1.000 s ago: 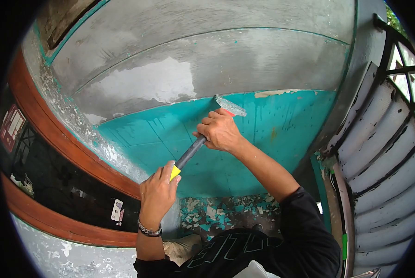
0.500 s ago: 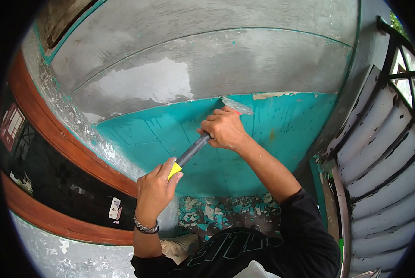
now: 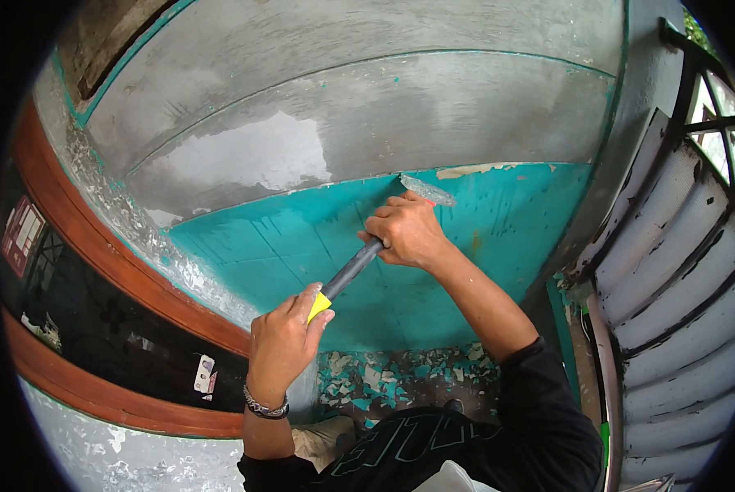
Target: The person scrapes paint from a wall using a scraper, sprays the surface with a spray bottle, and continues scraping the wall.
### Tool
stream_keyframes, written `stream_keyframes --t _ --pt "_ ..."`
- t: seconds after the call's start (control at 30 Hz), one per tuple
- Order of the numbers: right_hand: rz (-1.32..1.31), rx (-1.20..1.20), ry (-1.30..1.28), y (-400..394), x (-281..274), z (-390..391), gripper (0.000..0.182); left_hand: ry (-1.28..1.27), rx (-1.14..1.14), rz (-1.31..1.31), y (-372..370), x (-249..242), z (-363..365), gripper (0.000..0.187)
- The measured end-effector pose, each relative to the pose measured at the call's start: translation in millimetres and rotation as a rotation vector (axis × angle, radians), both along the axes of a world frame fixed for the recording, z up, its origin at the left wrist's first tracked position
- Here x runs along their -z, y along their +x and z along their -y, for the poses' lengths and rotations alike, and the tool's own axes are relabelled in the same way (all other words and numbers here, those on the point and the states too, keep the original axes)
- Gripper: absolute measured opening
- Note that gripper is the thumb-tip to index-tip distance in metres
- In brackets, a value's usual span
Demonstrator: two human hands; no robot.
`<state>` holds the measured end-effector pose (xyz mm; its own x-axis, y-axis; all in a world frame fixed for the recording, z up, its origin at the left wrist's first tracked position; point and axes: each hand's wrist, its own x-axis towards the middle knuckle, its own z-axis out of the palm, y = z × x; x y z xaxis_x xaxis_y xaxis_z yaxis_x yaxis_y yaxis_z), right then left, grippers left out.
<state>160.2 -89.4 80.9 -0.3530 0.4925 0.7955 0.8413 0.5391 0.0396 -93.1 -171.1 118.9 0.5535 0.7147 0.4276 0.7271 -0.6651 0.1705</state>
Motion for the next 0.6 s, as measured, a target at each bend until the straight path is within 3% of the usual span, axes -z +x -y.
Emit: stream_keyframes --t 0.3,0.6 --pt "0.059 0.004 0.017 34.7 6.9 12.7 0.025 -0.128 0.027 0.120 33.6 25.8 8.7 0.038" --pt "0.080 0.028 0.020 66.8 6.5 26.3 0.024 -0.050 0.095 0.131 61.3 37.8 13.5 0.041"
